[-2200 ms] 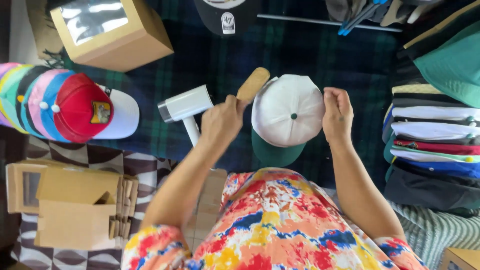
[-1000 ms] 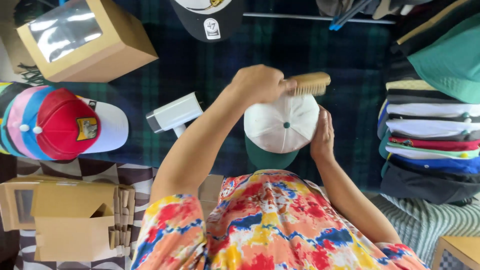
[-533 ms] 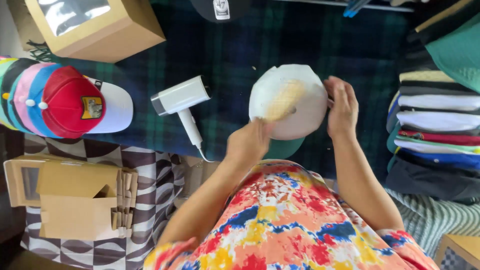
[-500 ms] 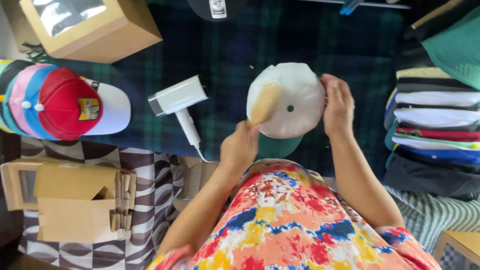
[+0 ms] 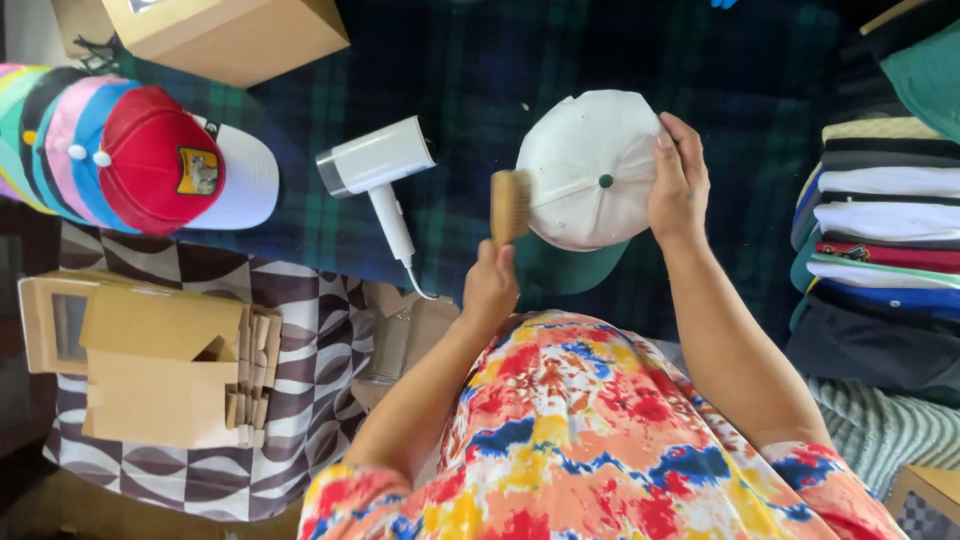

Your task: Brushing a baseball cap with a wooden brush to clean it.

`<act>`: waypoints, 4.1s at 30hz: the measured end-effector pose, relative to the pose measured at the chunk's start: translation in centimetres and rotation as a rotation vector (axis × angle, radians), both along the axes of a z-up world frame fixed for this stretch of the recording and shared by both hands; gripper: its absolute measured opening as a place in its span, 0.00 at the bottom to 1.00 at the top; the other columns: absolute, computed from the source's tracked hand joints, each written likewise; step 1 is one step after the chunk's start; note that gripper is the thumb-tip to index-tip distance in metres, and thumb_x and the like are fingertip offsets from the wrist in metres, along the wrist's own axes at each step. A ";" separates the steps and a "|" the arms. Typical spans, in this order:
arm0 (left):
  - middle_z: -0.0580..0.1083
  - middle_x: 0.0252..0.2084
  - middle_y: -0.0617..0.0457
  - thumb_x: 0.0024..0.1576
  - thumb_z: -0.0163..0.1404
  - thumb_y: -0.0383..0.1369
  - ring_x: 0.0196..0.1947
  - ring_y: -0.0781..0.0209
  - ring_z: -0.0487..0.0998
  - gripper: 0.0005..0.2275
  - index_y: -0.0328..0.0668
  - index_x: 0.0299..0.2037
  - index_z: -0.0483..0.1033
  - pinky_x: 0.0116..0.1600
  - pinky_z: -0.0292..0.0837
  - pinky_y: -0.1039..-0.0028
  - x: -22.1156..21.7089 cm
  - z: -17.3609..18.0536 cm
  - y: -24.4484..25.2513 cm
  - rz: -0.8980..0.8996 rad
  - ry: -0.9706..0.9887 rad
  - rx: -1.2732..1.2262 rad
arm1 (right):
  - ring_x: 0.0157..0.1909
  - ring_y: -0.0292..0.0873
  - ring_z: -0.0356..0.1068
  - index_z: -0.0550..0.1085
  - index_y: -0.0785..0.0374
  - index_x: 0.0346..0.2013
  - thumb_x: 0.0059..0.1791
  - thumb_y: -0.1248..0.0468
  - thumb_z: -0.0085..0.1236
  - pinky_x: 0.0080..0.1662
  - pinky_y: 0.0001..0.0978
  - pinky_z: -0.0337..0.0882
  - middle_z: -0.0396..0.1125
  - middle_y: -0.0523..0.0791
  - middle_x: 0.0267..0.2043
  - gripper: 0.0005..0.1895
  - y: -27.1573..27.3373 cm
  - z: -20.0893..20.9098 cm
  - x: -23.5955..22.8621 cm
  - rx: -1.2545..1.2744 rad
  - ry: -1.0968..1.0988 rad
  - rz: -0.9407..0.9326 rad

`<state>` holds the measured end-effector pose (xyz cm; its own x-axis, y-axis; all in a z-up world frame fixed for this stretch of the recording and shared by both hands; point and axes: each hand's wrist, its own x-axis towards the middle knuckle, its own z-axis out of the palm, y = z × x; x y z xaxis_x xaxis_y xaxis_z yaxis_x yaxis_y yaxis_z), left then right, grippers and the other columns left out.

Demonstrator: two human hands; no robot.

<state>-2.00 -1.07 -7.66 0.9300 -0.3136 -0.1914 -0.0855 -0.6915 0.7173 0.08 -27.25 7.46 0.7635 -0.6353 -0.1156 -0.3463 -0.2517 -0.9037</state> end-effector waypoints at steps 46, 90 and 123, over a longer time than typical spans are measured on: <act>0.68 0.42 0.42 0.65 0.48 0.31 0.29 0.45 0.79 0.16 0.33 0.60 0.63 0.35 0.84 0.54 -0.2 -2.0 -1.8 0.349 0.853 -0.663 | 0.37 0.56 0.75 0.78 0.58 0.39 0.54 0.55 0.63 0.41 0.47 0.74 0.72 0.48 0.32 0.10 0.8 -0.4 -10.8 -0.718 -0.036 0.232; 0.81 0.35 0.47 0.51 0.45 0.69 0.37 0.41 0.83 0.29 0.54 0.35 0.80 0.49 0.80 0.49 2.1 -3.4 0.6 0.468 1.443 -1.117 | 0.51 0.37 0.75 0.80 0.37 0.42 0.48 0.42 0.64 0.50 0.34 0.75 0.77 0.29 0.45 0.12 0.5 -9.4 -17.4 -0.040 0.466 0.376; 0.78 0.32 0.48 0.66 0.48 0.40 0.30 0.50 0.84 0.08 0.49 0.39 0.70 0.35 0.85 0.57 0.1 -8.6 -1.1 0.473 1.098 -1.013 | 0.35 0.45 0.74 0.79 0.50 0.34 0.50 0.44 0.62 0.39 0.39 0.70 0.71 0.39 0.30 0.15 -8.6 -9.2 -18.2 -0.768 0.059 0.599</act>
